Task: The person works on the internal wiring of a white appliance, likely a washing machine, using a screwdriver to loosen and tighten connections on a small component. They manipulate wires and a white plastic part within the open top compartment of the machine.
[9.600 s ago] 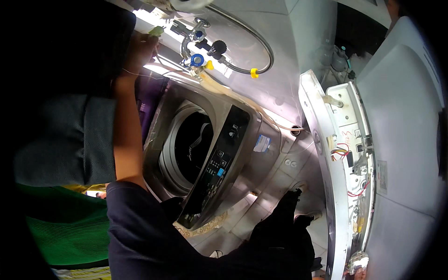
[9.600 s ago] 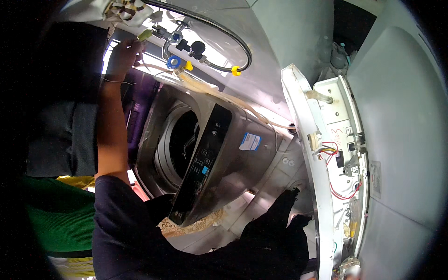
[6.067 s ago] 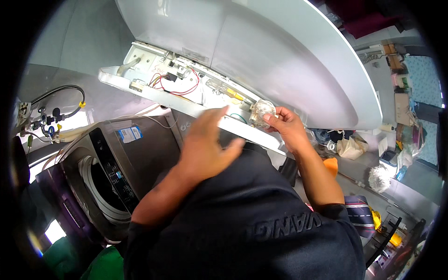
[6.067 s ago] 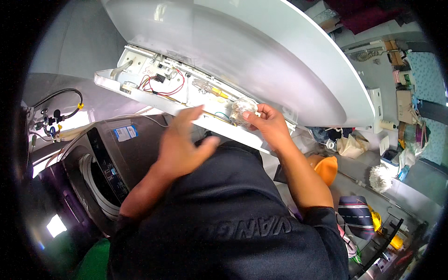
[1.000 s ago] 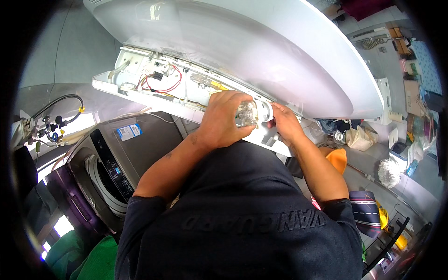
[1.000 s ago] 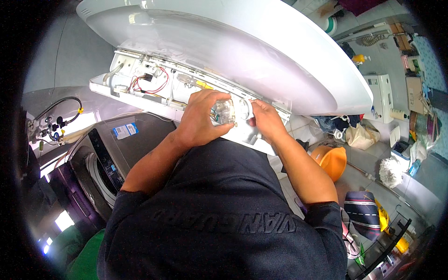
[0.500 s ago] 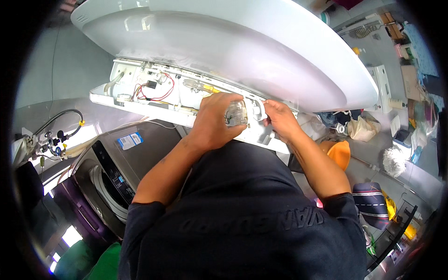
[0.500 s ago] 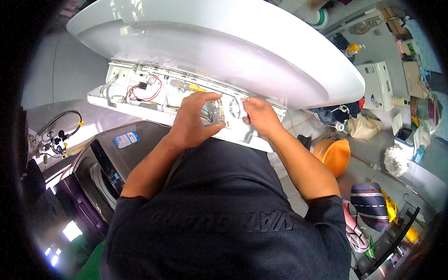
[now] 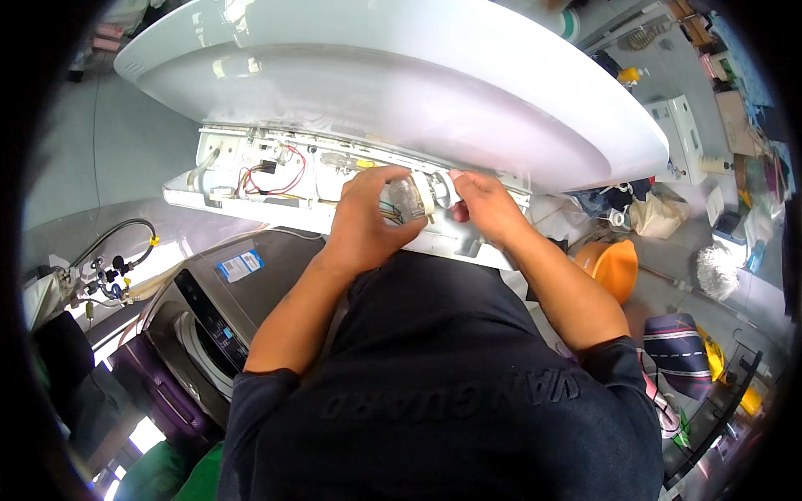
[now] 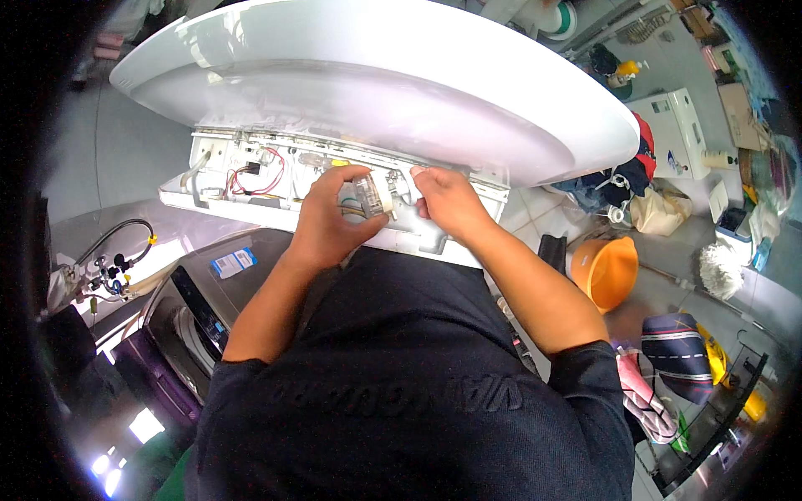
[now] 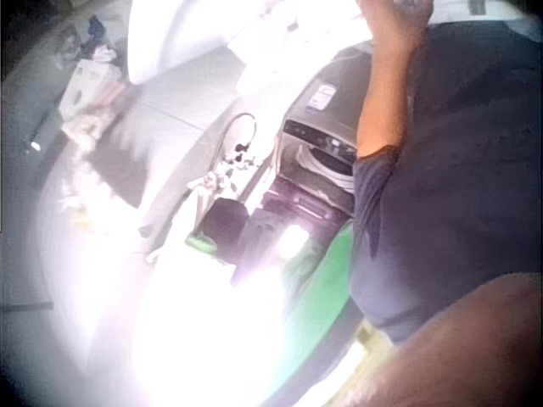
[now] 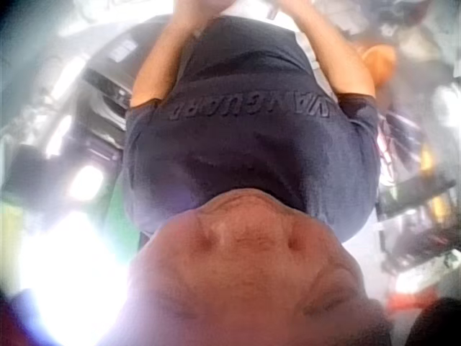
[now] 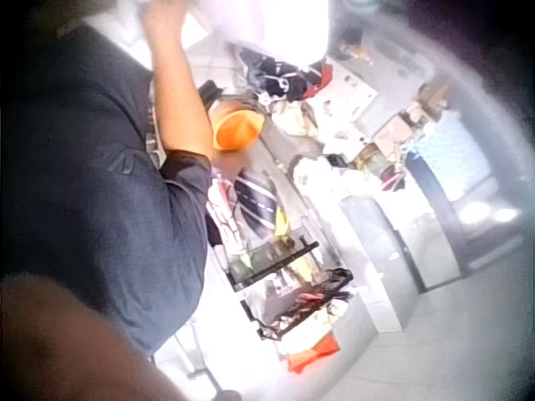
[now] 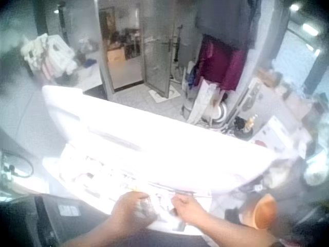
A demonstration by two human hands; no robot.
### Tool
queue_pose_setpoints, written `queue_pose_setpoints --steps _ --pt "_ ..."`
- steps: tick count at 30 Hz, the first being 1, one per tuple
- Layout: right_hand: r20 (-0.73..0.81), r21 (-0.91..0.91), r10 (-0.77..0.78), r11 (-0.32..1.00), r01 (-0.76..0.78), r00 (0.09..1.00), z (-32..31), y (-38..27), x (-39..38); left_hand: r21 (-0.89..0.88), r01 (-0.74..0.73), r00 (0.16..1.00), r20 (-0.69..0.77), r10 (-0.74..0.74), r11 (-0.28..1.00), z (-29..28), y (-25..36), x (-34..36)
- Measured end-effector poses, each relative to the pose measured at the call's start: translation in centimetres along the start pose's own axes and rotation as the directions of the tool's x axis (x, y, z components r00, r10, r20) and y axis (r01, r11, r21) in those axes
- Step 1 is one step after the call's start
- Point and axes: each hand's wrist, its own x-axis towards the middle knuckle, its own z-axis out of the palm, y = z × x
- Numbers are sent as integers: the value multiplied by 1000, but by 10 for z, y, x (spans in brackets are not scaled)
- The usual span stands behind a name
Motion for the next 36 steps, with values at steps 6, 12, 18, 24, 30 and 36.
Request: queue_pose_setpoints --steps 6,12,18,24,30,36 --pt "79 -64 -19 998 24 997 -18 1 -6 -108 204 973 129 -190 973 -18 7 7" --pt "158 20 -219 976 219 963 -14 14 -7 -168 238 958 204 -202 957 -32 4 15" --pt "190 -168 -221 953 253 957 -12 1 -21 -252 280 942 258 -214 926 -30 -12 18" --pt "206 -284 -296 894 347 933 -10 -2 -26 -171 334 934 195 -301 927 -24 1 19" --pt "196 -375 -233 879 293 952 -7 -5 -21 108 290 950 87 -299 951 -6 16 29" --pt "192 -430 -139 878 211 971 -4 6 -1 196 360 902 175 -394 912 -3 13 40"
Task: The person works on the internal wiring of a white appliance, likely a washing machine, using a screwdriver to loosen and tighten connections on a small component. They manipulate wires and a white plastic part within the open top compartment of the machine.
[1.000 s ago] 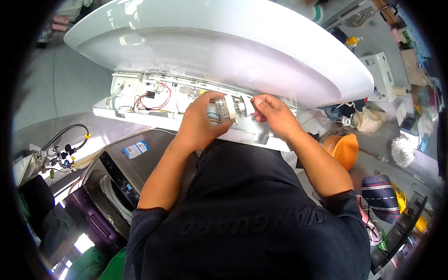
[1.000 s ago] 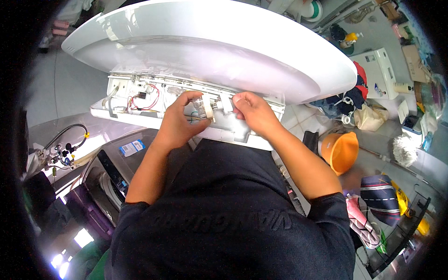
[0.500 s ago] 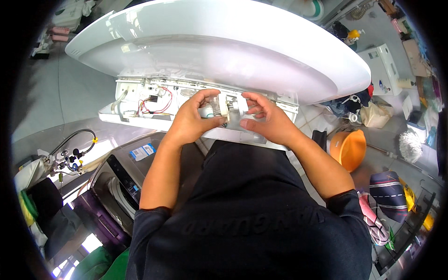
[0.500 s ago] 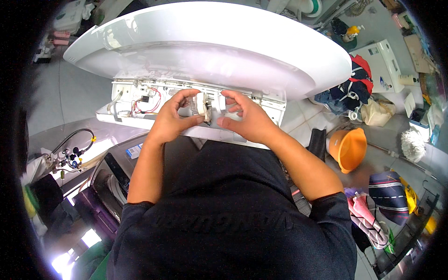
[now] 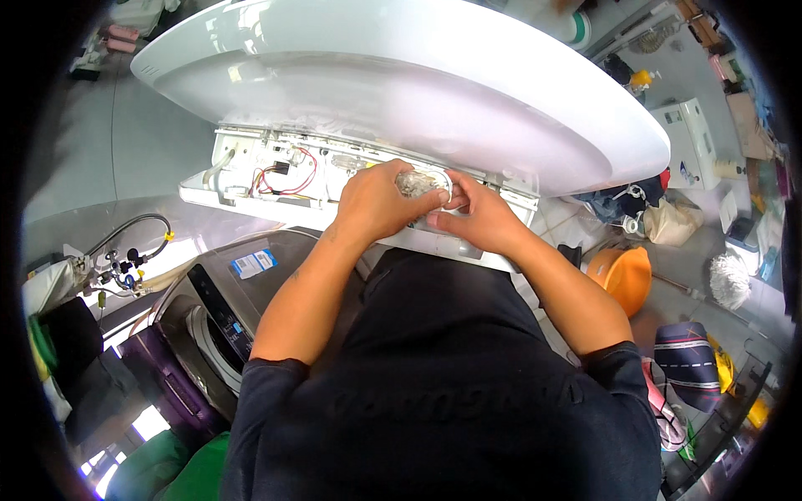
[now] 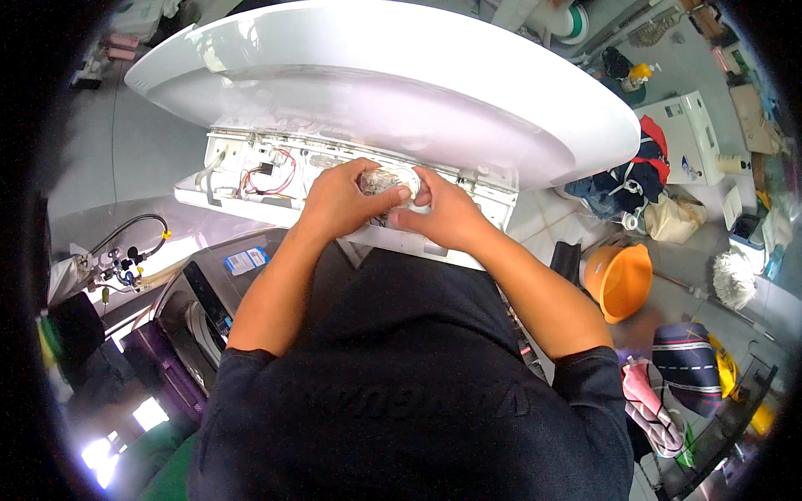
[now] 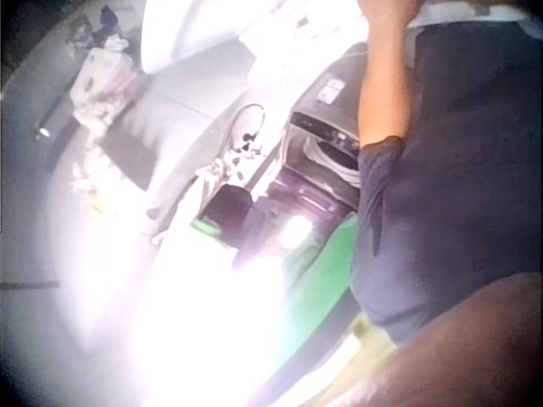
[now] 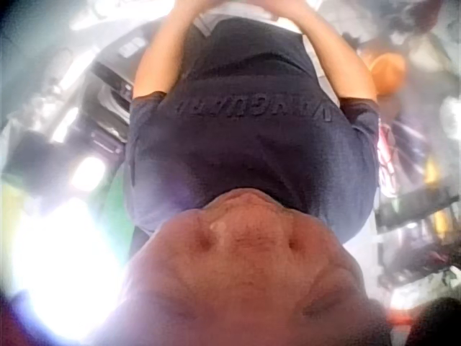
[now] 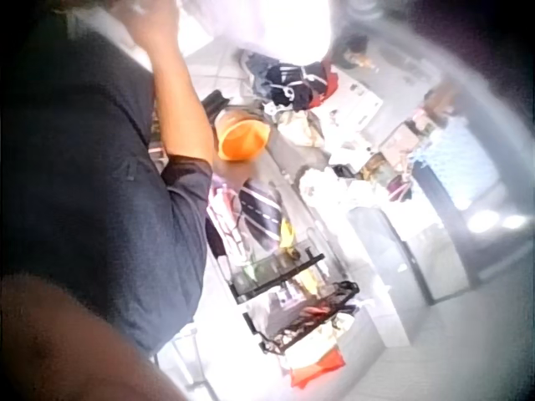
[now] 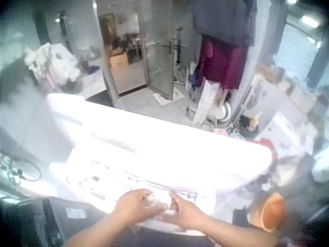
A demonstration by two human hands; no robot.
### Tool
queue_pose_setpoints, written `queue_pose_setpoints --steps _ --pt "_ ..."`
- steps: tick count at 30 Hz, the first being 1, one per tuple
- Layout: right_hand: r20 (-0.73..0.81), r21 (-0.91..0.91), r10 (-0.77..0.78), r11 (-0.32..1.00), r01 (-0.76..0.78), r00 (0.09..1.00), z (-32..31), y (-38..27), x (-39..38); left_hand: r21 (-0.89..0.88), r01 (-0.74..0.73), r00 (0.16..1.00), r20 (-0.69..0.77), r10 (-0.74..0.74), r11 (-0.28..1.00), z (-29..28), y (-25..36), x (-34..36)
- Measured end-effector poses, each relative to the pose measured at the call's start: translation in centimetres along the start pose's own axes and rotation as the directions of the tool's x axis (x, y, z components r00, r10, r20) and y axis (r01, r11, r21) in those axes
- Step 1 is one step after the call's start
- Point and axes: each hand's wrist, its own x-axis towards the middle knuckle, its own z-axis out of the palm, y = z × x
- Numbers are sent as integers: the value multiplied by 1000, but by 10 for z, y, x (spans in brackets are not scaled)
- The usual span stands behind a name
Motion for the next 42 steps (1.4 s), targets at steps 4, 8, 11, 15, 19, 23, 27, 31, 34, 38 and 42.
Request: queue_pose_setpoints --steps 4,8,11,15,19,23,27,31,34,38,42 --pt "94 22 118 993 -120 989 -9 -24 4 -70 45 997 66 -40 997 -7 -1 4" --pt "90 303 -23 953 -6 996 4 16 20 -236 -87 980 154 126 968 -11 -29 17" --pt "91 408 -31 913 -8 995 4 19 20 -326 -138 963 177 204 935 -11 -45 20" --pt "136 439 10 896 -69 991 0 17 20 -385 -112 937 265 226 916 -14 -49 21" --pt "174 482 8 871 -92 985 -1 16 21 -544 -76 888 345 305 835 -10 -60 26" --pt "188 493 1 865 -95 982 0 17 20 -586 -33 880 367 301 810 -8 -60 26" --pt "190 490 37 863 -127 981 -1 13 17 -609 -14 865 391 315 793 -7 -61 29" --pt "187 478 50 868 -135 981 -2 8 16 -649 -5 851 397 345 761 -5 -60 29" --pt "169 495 39 861 -119 985 -2 10 16 -640 -4 859 391 330 768 -10 -52 24" --pt "166 498 30 860 -110 986 -1 11 16 -615 -6 844 420 334 789 -12 -52 24" --pt "154 500 39 859 -112 987 1 15 16 -627 8 846 419 329 779 -11 -54 24"
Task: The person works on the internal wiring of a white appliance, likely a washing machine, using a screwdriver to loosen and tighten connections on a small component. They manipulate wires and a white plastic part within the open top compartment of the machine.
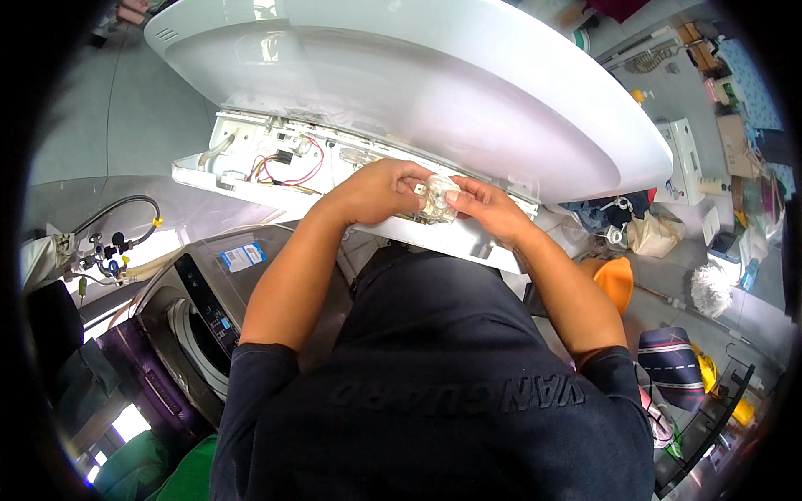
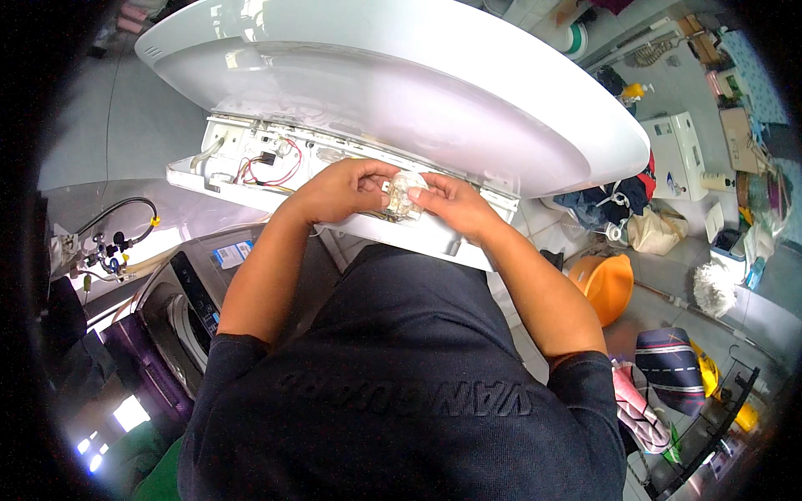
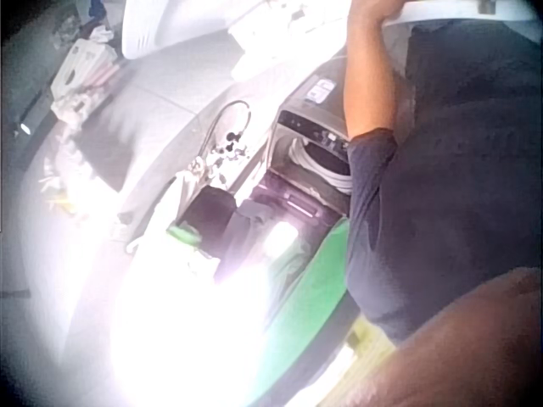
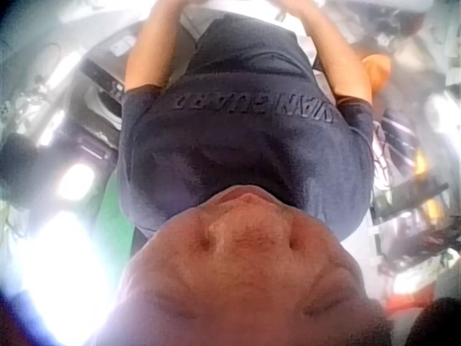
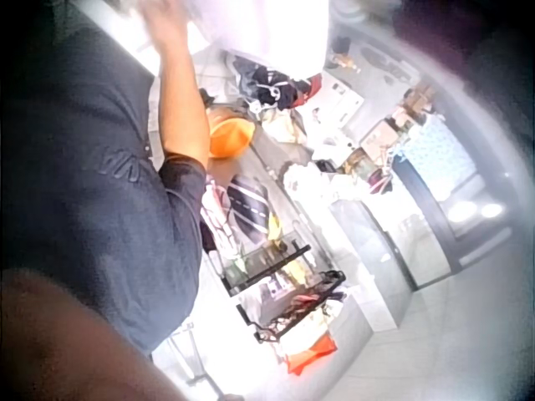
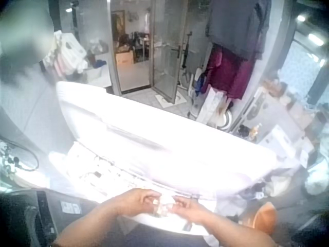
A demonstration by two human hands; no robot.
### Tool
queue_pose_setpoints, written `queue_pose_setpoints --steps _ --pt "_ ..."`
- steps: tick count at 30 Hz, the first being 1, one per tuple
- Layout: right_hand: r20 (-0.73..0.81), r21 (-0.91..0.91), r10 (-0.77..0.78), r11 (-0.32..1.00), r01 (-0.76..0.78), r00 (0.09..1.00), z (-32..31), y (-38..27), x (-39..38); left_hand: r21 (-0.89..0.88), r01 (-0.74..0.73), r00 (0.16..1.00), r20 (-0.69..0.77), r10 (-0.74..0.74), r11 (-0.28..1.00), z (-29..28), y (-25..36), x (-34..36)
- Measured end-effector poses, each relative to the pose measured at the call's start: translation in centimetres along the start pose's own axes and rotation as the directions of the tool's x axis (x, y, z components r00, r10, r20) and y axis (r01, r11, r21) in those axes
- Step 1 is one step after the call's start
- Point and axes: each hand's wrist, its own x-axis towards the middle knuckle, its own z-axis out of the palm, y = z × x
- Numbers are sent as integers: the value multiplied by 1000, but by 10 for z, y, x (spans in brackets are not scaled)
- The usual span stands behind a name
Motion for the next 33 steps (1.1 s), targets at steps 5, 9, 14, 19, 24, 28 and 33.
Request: queue_pose_setpoints --steps 5,9,14,19,24,28,33 --pt "-36 -65 19 998 -21 999 0 2 3 23 -11 1000 -7 12 1000 0 -5 2" --pt "-62 -75 34 996 -38 998 -5 12 9 104 10 1000 -3 -9 995 -3 -8 4" --pt "-55 -140 68 987 -75 996 -5 7 12 95 0 1000 -30 3 996 -1 -6 7" --pt "-72 -140 82 986 -91 994 -3 4 14 89 7 999 -34 -4 996 3 3 4" --pt "-69 -134 91 986 -100 993 -9 10 19 270 64 994 -101 -38 961 15 22 1" --pt "-67 -116 82 989 -89 994 -6 6 19 382 68 992 -127 -21 922 15 23 1" --pt "-68 -95 70 993 -76 995 -3 4 15 364 62 992 -122 -19 929 14 21 1"
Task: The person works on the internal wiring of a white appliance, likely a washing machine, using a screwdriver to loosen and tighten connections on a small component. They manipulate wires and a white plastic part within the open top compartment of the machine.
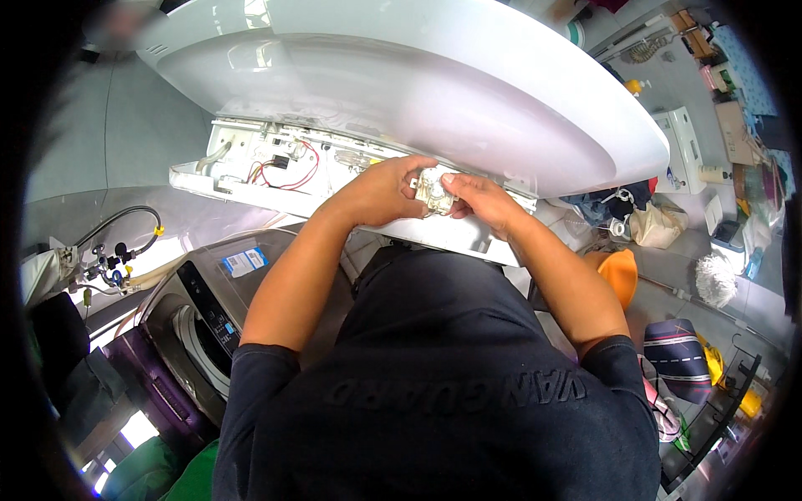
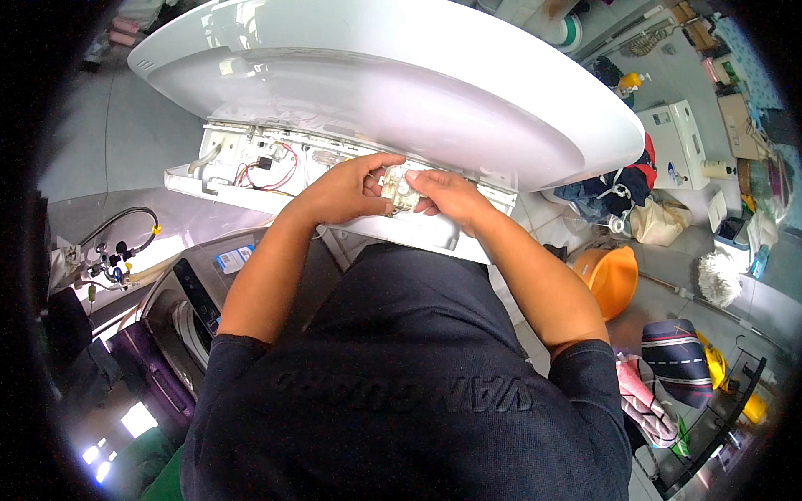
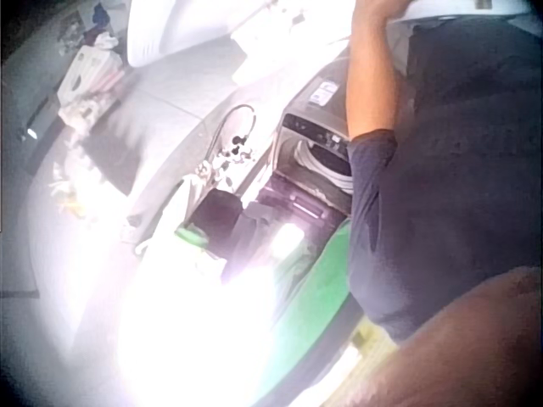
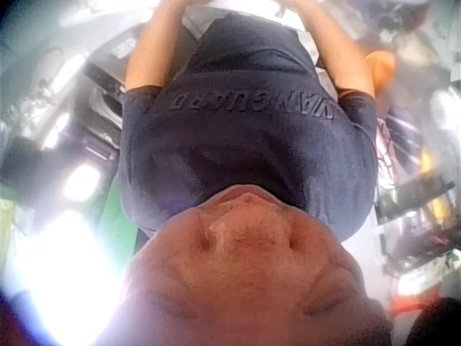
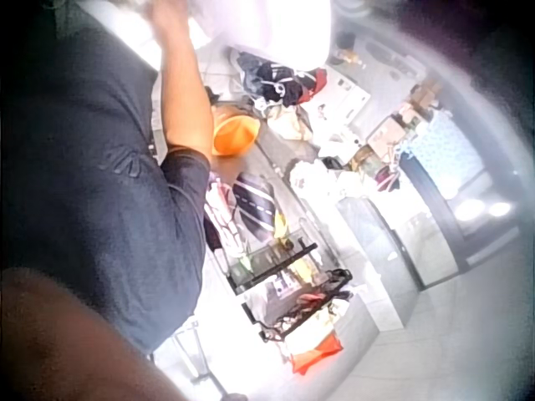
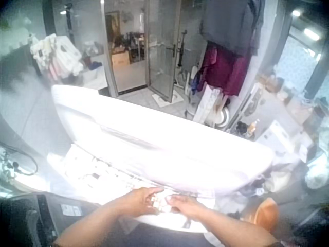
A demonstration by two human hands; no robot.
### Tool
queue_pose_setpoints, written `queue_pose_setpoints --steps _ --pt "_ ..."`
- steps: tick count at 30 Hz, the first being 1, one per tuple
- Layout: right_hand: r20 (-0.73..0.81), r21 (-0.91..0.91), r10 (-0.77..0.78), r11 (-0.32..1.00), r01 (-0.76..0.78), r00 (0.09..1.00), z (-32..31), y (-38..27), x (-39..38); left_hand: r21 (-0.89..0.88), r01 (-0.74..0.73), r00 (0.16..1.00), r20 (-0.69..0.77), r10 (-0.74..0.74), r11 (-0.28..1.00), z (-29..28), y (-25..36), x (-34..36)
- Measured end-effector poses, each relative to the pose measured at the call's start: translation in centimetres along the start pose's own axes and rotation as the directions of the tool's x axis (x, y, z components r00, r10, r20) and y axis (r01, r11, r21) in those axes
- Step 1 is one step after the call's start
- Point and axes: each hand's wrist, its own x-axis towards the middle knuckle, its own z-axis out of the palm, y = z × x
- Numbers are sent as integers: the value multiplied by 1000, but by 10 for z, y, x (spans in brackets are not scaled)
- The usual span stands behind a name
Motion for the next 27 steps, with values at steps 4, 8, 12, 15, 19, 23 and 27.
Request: queue_pose_setpoints --steps 4,8,12,15,19,23,27 --pt "11 32 -20 999 20 1000 1 0 -2 -12 2 1000 -5 -2 1000 1 -3 -1" --pt "17 56 -39 998 38 999 -4 9 4 -37 12 1000 -5 -12 999 2 -2 -2" --pt "29 39 -26 999 25 999 -8 12 7 -29 2 1000 -16 -2 1000 1 0 -3" --pt "10 95 -11 995 10 1000 -2 4 1 -6 -27 999 -47 27 1000 3 -1 -4" --pt "-9 55 -14 998 14 1000 -2 6 2 32 0 999 -40 1 999 2 4 -6" --pt "-17 85 15 996 -13 1000 -1 3 1 49 -6 999 -32 8 999 1 -4 -3" --pt "-19 57 44 997 -42 999 -3 7 7 54 6 1000 -21 -5 999 -1 -3 -1"
